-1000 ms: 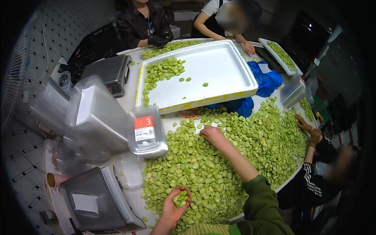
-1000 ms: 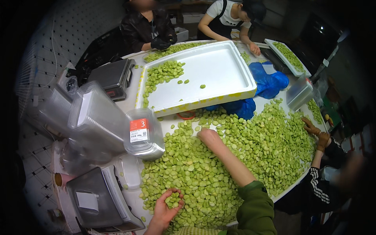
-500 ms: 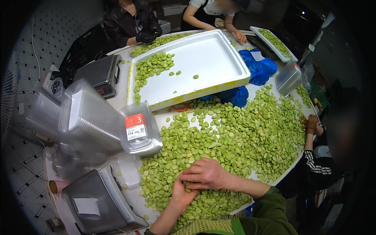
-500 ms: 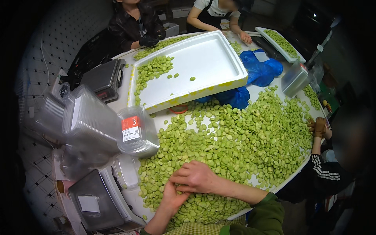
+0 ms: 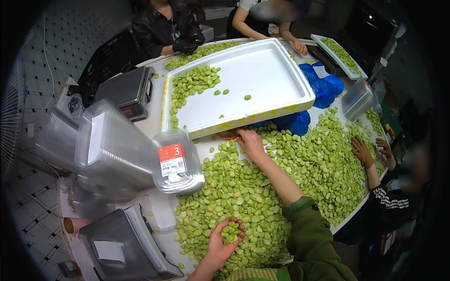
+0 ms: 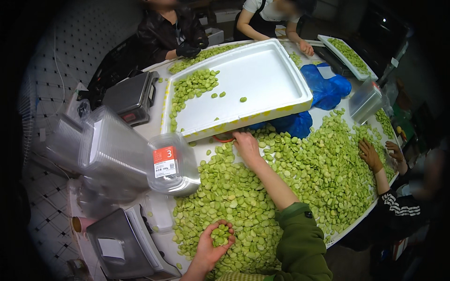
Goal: The person sorts green vegetables on a table by hand, picking up individual pieces and placing them into a pile. Other people are also sorting vegetables nearby.
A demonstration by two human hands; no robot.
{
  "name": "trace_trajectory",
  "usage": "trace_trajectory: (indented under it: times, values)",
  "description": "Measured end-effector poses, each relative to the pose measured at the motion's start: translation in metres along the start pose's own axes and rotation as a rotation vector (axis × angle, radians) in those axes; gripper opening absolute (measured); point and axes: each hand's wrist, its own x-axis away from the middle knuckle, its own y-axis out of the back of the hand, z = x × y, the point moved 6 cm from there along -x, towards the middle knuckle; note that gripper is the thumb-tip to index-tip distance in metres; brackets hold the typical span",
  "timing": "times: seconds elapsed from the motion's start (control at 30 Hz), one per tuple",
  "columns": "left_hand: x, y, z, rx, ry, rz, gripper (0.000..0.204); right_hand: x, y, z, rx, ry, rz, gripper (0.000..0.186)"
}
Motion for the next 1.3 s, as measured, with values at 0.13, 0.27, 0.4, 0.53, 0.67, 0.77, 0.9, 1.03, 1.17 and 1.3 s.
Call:
trace_trajectory:
  times: [0.13, 0.27, 0.4, 0.53, 0.67, 0.77, 0.9, 1.03, 1.17, 1.3]
  values:
    - [-0.004, 0.001, 0.003, 0.008, 0.007, 0.006, 0.019, 0.003, 0.007, -0.001, -0.008, 0.023, 0.059, 0.022]
    - [-0.003, 0.000, 0.004, 0.020, 0.034, -0.015, 0.019, 0.003, 0.014, 0.012, -0.080, 0.007, 0.036, 0.013]
    - [-0.002, 0.002, 0.002, 0.033, 0.027, -0.009, 0.019, 0.000, 0.004, 0.042, 0.014, 0.196, 0.052, 0.012]
    - [-0.002, 0.006, -0.004, 0.047, -0.021, 0.023, 0.019, -0.003, -0.014, 0.028, 0.031, 0.145, 0.083, 0.007]
    - [0.002, 0.007, -0.014, 0.053, -0.067, -0.015, 0.018, 0.006, -0.005, 0.028, -0.031, 0.006, 0.131, 0.004]
    - [0.001, 0.009, -0.020, 0.053, -0.105, -0.036, 0.017, 0.012, 0.015, 0.035, -0.176, -0.025, 0.122, 0.013]
    - [-0.001, 0.005, -0.021, 0.015, -0.105, -0.010, 0.017, 0.002, 0.013, 0.035, -0.219, 0.096, 0.081, 0.019]
    - [0.000, 0.012, -0.021, 0.071, -0.104, 0.002, 0.017, 0.006, -0.013, 0.037, -0.207, 0.246, 0.341, 0.018]
    - [0.003, 0.021, -0.028, 0.135, -0.143, -0.005, 0.018, 0.040, 0.024, 0.062, -0.182, 0.319, 0.574, 0.016]
    - [0.001, 0.005, -0.029, 0.066, -0.180, -0.036, 0.019, 0.078, 0.083, 0.077, -0.324, 0.188, 0.420, 0.017]
